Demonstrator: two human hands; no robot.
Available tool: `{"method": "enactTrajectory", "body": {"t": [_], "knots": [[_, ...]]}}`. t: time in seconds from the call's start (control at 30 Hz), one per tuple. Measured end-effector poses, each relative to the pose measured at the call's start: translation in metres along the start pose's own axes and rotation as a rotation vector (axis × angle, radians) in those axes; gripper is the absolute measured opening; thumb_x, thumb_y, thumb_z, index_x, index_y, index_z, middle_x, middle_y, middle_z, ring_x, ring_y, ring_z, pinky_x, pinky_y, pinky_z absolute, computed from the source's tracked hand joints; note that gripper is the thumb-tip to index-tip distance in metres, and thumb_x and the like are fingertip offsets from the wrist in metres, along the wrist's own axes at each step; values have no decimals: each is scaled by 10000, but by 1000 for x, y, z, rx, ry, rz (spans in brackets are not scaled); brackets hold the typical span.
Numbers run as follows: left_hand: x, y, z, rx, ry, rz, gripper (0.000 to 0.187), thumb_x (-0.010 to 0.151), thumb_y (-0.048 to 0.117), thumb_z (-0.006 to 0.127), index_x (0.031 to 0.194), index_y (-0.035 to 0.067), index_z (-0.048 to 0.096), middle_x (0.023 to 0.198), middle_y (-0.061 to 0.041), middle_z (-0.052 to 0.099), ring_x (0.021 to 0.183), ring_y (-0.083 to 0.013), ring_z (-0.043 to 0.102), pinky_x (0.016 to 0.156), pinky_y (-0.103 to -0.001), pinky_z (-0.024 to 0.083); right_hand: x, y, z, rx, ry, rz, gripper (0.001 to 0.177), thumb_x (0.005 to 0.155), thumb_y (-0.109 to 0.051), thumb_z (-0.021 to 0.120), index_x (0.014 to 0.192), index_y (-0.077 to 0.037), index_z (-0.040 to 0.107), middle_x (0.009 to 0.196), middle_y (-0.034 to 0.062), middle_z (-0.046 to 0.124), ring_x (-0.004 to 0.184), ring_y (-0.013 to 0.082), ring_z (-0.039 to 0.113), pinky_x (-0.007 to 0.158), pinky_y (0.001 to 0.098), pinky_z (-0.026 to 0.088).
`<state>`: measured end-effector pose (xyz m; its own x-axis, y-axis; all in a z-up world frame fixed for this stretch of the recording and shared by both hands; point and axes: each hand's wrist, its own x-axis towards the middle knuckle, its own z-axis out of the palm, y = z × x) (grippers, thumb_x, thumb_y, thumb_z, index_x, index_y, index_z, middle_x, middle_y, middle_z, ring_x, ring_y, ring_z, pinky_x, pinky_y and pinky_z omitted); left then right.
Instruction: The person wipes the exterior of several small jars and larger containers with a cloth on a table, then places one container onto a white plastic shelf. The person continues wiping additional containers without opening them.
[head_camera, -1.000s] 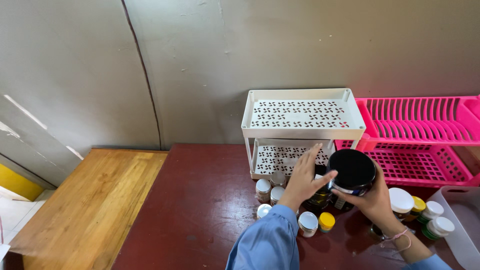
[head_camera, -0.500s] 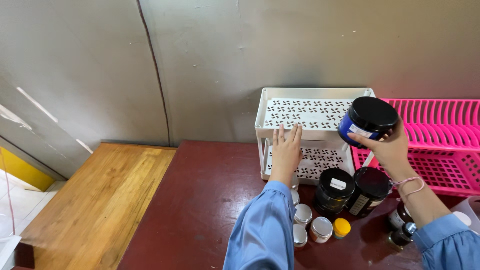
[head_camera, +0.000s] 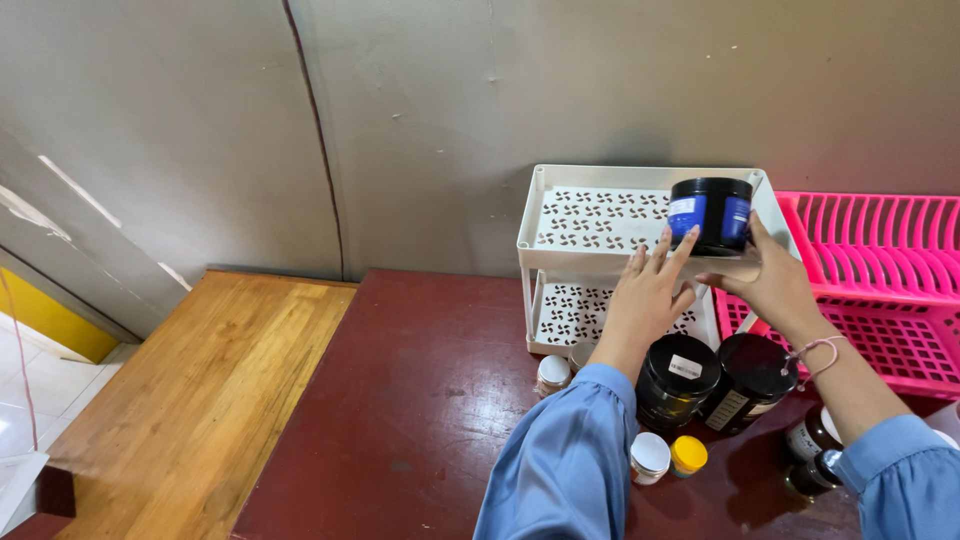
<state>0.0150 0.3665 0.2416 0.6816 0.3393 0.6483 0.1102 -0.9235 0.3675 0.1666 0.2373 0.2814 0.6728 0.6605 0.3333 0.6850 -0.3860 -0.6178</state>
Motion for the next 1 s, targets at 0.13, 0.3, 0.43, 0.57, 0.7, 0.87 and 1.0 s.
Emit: {"method": "enactTrajectory", "body": {"t": [0.13,0.3,0.43,0.57,0.7,0.87,1.0], "knots": [[3,-11,18,-50,34,-70,756,933,352,596,1626,207,331,1609,-260,390,1395,-495,488,1166,-509,391,-2,19,16,-171,83,-406,1112,745,-572,786,1634,-69,347,1451,225,597,1362,373,529,1185,540,303],[0,-21,29,214,192,-126,670,951,363,607,1503,42,407,1569,-185,463,1458,-475,477,1154,-551,419,-4,37,19,-195,17,-446,955,728,-567,791,1559,-188,514,1456,187,592,1427,362,457,1195,516,293],[-2,-8,17,207,167,-154,787,909,371,622,1606,146,336,1664,-182,374,1392,-500,498,1064,-541,451,-5,42,22,-188,-1,-372,940,713,-576,787,1535,-202,527,1434,136,607,1426,334,490,1218,466,337],[6,5,-4,375,39,-117,786,914,404,637,1632,436,321,1768,-106,313,1205,-491,588,998,-509,489,-5,41,26,-173,54,-403,1024,696,-532,810,1556,-97,462,1508,194,516,1437,360,450,1183,485,329],[27,12,3,400,158,-63,736,851,541,678,1527,458,398,1635,-71,399,1166,-545,604,984,-627,476,-8,42,23,-170,48,-487,1045,665,-501,819,1548,-81,452,1561,144,498,1456,355,431,1184,479,322],[44,-1,22,321,278,-60,448,994,540,654,1303,219,604,1563,-214,483,1211,-560,592,966,-588,527,-14,36,16,-125,2,-472,978,645,-485,848,1494,-120,527,1536,122,520,1426,337,452,1191,479,301],[60,-24,11,455,276,-182,631,829,706,655,1064,122,613,1351,-232,571,1188,-556,602,944,-626,532,-18,29,11,-67,-31,-446,872,680,-469,838,1447,-145,579,1508,93,568,1387,300,506,1219,487,291]]}}
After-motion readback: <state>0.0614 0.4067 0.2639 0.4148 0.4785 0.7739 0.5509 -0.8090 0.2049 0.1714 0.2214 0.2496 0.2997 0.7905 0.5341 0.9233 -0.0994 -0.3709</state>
